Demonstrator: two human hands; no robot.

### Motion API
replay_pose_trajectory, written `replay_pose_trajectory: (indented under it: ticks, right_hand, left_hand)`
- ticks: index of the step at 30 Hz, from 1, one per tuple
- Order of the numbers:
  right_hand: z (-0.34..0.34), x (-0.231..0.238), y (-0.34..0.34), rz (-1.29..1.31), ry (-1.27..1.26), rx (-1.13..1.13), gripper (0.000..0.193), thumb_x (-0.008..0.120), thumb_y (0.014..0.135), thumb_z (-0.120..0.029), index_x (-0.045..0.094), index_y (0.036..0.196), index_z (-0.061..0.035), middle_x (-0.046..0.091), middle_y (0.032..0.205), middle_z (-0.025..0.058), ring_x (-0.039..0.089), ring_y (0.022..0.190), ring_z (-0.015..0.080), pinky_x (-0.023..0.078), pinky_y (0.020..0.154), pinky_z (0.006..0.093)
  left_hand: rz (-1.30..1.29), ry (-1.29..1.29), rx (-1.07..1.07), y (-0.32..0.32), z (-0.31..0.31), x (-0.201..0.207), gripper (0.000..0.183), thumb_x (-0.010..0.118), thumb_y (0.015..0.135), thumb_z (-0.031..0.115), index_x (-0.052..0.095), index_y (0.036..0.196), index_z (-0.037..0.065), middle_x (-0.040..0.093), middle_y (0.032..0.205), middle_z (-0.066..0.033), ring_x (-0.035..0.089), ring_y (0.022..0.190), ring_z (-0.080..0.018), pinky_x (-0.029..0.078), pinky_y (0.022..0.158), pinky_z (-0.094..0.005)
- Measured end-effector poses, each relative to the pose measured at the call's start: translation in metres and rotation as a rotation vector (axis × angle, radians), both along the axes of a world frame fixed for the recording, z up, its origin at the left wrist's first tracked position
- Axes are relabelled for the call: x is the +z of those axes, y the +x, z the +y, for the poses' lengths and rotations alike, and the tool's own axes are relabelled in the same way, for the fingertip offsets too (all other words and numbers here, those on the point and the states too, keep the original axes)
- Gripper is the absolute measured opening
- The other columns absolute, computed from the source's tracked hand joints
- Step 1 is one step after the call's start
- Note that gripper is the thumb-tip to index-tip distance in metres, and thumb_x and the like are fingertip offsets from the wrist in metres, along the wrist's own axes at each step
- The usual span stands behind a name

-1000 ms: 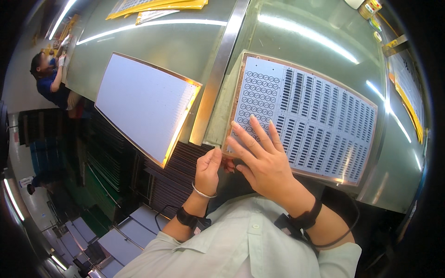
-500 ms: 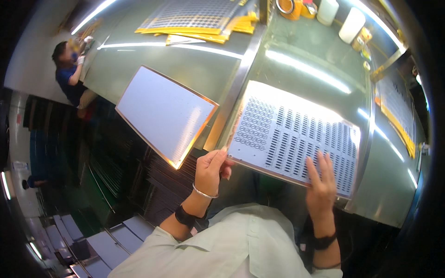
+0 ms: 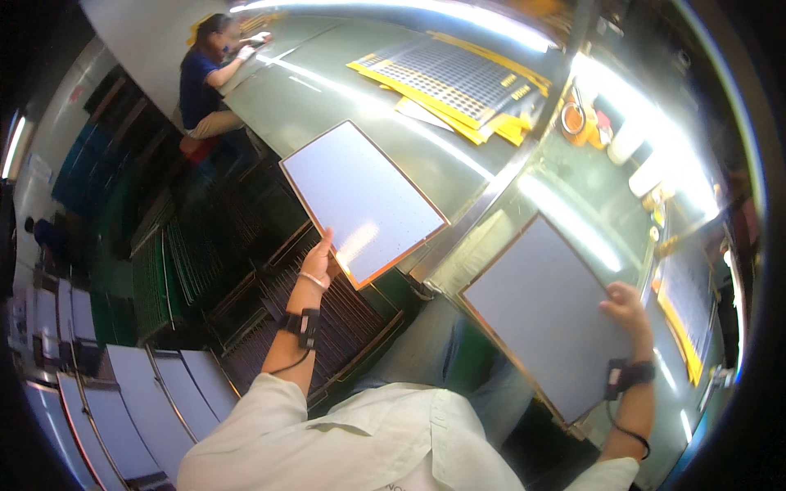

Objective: Inspecting and organizing printed circuit boards in a fabrication facility.

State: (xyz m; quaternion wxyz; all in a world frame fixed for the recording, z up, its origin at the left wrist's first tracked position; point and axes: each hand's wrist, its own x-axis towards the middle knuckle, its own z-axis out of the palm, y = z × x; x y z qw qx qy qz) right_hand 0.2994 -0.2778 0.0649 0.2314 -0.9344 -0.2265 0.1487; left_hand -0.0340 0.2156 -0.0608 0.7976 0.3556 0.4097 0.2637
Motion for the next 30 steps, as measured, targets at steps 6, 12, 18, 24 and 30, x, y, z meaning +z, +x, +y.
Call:
replay_pose_trajectory:
  ticks: [6,12,18,24,30]
  right_hand:
    - [0.044,-0.004,-0.035,-0.465,0.107,0.152,0.026,0.068,0.071,-0.008,0.060,0.095,-0.0012,0.057,0.090,0.0140,0.053,0.086,0.0292,0.042,0.078,0.0360]
    - [0.185,-0.029,-0.180,0.832,0.797,0.110,0.039,0.052,0.091,-0.021,0.048,0.121,0.0033,0.059,0.111,0.0126,0.058,0.098,0.0184,0.045,0.088,0.0314]
    - [0.242,0.039,-0.206,0.529,1.387,0.001,0.035,0.046,0.093,-0.011,0.045,0.127,-0.0015,0.059,0.109,0.0071,0.057,0.095,0.0150,0.046,0.080,0.0268]
    - [0.274,0.038,-0.245,-0.744,0.579,0.774,0.038,0.054,0.076,-0.002,0.059,0.113,-0.0053,0.058,0.113,0.0155,0.057,0.102,0.0302,0.046,0.091,0.0372]
    - [0.283,-0.026,-0.276,-0.476,0.452,1.067,0.027,0.060,0.075,-0.012,0.057,0.101,-0.0074,0.055,0.115,0.0171,0.055,0.105,0.0321,0.048,0.085,0.0382]
  left_hand:
    - [0.111,0.236,0.202,0.009,-0.002,0.021,0.027,0.063,0.084,0.027,0.060,0.091,0.001,0.057,0.082,-0.0038,0.053,0.075,-0.0135,0.046,0.069,-0.0292]
    - [-0.289,-0.062,0.204,-0.011,-0.051,0.071,0.027,0.058,0.088,0.019,0.054,0.106,0.000,0.059,0.099,-0.0077,0.058,0.091,-0.0184,0.048,0.080,-0.0346]
    - [-0.330,0.123,-0.175,0.003,-0.061,0.092,0.036,0.051,0.090,0.033,0.051,0.112,0.004,0.057,0.107,-0.0082,0.056,0.101,-0.0189,0.047,0.083,-0.0330]
    - [-0.556,-0.053,-0.218,0.000,-0.060,0.093,0.095,0.024,0.076,0.077,0.020,0.140,0.007,0.027,0.142,-0.0176,0.031,0.127,-0.0313,0.030,0.103,-0.0408]
    - [-0.614,-0.274,0.004,-0.020,-0.084,0.057,0.089,0.033,0.079,0.072,0.031,0.135,0.002,0.036,0.136,-0.0169,0.038,0.121,-0.0329,0.033,0.101,-0.0440]
